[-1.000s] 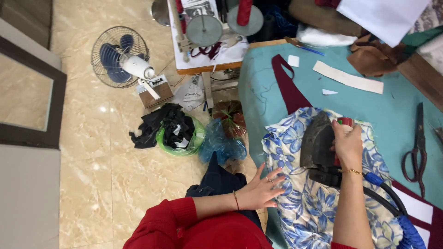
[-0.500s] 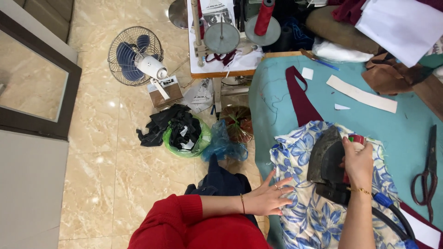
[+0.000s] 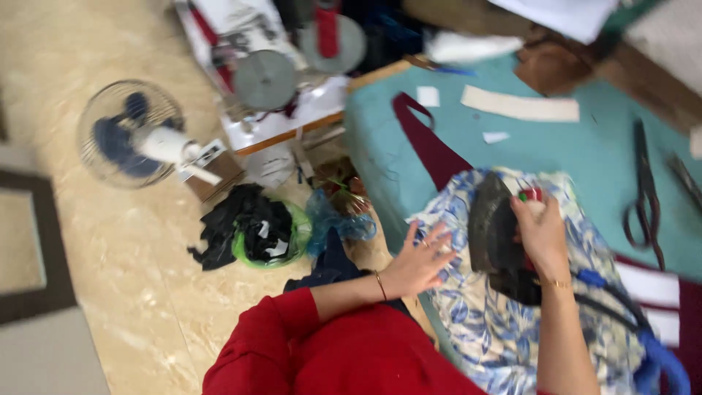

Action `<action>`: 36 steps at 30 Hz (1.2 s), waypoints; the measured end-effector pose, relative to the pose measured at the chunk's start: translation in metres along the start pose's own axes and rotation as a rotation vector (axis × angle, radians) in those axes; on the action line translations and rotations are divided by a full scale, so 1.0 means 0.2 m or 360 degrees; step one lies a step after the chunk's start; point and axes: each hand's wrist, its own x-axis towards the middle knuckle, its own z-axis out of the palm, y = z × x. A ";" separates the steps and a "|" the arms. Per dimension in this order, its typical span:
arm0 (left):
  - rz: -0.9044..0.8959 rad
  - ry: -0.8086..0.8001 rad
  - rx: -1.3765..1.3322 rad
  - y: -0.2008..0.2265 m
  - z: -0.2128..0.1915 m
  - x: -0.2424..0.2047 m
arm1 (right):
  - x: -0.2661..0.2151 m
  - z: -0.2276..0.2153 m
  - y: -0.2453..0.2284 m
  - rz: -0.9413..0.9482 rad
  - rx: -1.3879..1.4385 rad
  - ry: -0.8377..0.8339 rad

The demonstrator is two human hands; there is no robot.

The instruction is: Ironing heat-activated interfacing strips onto fabric pieces using a protective cloth and a steam iron.

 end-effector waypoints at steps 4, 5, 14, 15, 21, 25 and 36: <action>0.0060 0.0075 -0.0085 -0.07 -0.09 0.12 | -0.02 -0.02 0.00 -0.0069 -0.0098 -0.0013; 0.0076 0.0071 -0.0101 -0.10 -0.10 0.14 | -0.01 -0.02 0.01 -0.0054 -0.0040 -0.0064; 0.0108 -0.0177 -0.0106 -0.24 -0.19 0.29 | 0.04 -0.04 -0.02 0.0040 0.0401 -0.0214; 0.0139 -0.0202 -0.0129 -0.25 -0.18 0.30 | 0.04 -0.03 -0.02 0.0079 0.0412 -0.0191; 0.0108 -0.0354 0.0005 -0.30 -0.15 0.35 | 0.02 0.03 -0.04 0.0257 -0.0178 0.0039; 0.0096 -0.0423 0.0005 -0.31 -0.15 0.36 | 0.01 0.04 -0.04 0.0247 -0.0204 0.0065; 0.0065 -0.0467 0.0112 -0.28 -0.06 0.36 | 0.00 0.00 -0.05 0.0187 -0.0194 0.0069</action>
